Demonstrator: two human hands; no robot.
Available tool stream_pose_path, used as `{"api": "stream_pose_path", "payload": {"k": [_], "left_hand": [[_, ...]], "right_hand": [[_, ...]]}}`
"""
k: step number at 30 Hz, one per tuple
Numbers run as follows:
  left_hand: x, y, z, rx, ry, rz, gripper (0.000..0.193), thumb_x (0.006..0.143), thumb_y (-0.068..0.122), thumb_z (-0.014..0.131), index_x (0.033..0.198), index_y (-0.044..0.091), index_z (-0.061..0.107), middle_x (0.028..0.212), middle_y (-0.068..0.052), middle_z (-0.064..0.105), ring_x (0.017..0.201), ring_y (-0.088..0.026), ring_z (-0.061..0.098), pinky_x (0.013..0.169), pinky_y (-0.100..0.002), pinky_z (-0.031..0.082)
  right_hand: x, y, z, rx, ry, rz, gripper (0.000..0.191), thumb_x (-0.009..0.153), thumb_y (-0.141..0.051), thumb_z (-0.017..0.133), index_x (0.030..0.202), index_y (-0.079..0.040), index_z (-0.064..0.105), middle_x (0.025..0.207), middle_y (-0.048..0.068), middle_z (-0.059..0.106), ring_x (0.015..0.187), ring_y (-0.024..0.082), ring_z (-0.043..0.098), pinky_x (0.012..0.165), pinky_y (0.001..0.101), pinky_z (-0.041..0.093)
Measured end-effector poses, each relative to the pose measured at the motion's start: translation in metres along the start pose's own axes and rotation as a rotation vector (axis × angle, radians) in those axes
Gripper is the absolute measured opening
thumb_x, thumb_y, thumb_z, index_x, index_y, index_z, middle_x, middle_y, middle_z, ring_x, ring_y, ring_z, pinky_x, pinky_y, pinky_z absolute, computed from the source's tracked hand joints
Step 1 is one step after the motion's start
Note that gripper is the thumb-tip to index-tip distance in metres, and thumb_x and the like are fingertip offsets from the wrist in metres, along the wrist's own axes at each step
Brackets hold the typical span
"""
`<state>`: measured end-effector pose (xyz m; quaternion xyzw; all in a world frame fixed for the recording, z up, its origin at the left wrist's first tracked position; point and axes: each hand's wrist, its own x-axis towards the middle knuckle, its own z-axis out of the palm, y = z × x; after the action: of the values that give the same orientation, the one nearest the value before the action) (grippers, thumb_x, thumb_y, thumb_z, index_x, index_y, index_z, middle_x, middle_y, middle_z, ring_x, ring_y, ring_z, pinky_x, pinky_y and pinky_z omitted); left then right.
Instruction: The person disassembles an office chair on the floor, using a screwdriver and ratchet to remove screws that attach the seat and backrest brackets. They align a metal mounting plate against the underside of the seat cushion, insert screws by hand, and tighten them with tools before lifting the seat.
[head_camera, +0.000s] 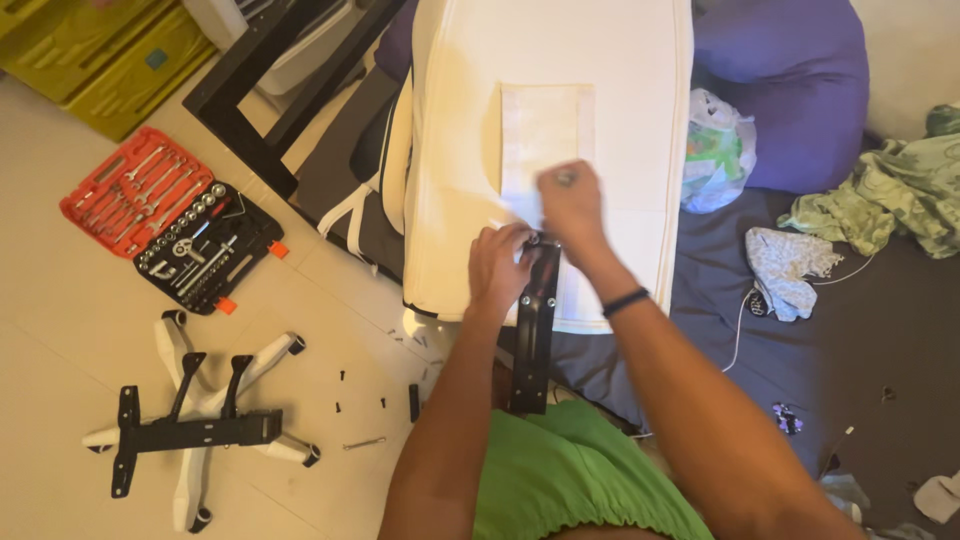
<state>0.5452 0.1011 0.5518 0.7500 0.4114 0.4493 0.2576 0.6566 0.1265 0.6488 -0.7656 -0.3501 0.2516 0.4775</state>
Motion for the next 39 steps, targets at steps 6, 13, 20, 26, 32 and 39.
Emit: {"api": "stream_pose_path", "payload": {"k": [6, 13, 20, 26, 32, 39], "left_hand": [[0.017, 0.008, 0.016, -0.014, -0.030, 0.102, 0.018, 0.082, 0.020, 0.081, 0.086, 0.009, 0.067, 0.090, -0.003, 0.068, 0.095, -0.029, 0.062, 0.082, -0.044, 0.047], [0.009, -0.001, 0.015, -0.050, -0.028, 0.201, 0.015, 0.089, 0.008, 0.076, 0.091, 0.005, 0.062, 0.090, -0.009, 0.066, 0.093, -0.031, 0.063, 0.081, -0.045, 0.048], [0.082, 0.024, 0.006, -0.216, 0.189, -0.266, 0.020, 0.105, 0.020, 0.064, 0.102, 0.002, 0.070, 0.086, -0.011, 0.070, 0.079, -0.031, 0.069, 0.074, -0.043, 0.054], [0.089, 0.015, -0.035, -0.093, -0.083, -0.283, 0.022, 0.096, 0.025, 0.075, 0.105, 0.006, 0.080, 0.093, -0.018, 0.070, 0.077, -0.023, 0.066, 0.072, -0.036, 0.054], [0.019, 0.000, -0.014, -0.310, -0.158, -0.503, 0.025, 0.086, 0.017, 0.077, 0.109, 0.005, 0.076, 0.096, -0.006, 0.078, 0.084, -0.013, 0.074, 0.079, -0.028, 0.058], [-0.021, 0.009, -0.010, -1.050, -0.189, -0.782, 0.029, 0.102, 0.013, 0.062, 0.127, 0.000, 0.067, 0.111, -0.011, 0.068, 0.097, -0.013, 0.070, 0.089, -0.028, 0.063]], "right_hand": [[-0.030, 0.075, -0.061, 0.330, -0.021, 0.473, 0.012, 0.090, -0.012, 0.067, 0.093, -0.002, 0.060, 0.066, 0.004, 0.050, 0.048, 0.014, 0.046, 0.042, 0.0312, 0.042], [-0.056, 0.104, -0.062, 0.278, 0.010, 0.506, 0.011, 0.087, -0.008, 0.066, 0.095, -0.001, 0.063, 0.064, 0.003, 0.055, 0.049, 0.012, 0.049, 0.043, 0.0303, 0.039], [-0.057, 0.101, -0.055, -0.064, 0.162, 0.385, 0.010, 0.089, -0.013, 0.070, 0.088, -0.003, 0.070, 0.060, 0.001, 0.060, 0.050, 0.009, 0.053, 0.044, 0.0268, 0.040], [-0.060, 0.114, -0.059, 0.528, 0.022, 0.521, 0.009, 0.089, -0.009, 0.068, 0.088, -0.002, 0.062, 0.062, 0.003, 0.053, 0.044, 0.012, 0.047, 0.040, 0.0291, 0.035], [-0.058, 0.122, -0.072, 0.623, -0.119, 0.543, 0.015, 0.092, -0.010, 0.064, 0.100, -0.001, 0.057, 0.067, 0.005, 0.048, 0.048, 0.014, 0.043, 0.043, 0.0303, 0.032], [-0.078, 0.096, -0.096, 0.889, -0.466, 0.384, 0.045, 0.092, 0.001, 0.056, 0.136, 0.006, 0.048, 0.093, 0.007, 0.058, 0.082, 0.015, 0.057, 0.075, 0.0294, 0.049]]}}
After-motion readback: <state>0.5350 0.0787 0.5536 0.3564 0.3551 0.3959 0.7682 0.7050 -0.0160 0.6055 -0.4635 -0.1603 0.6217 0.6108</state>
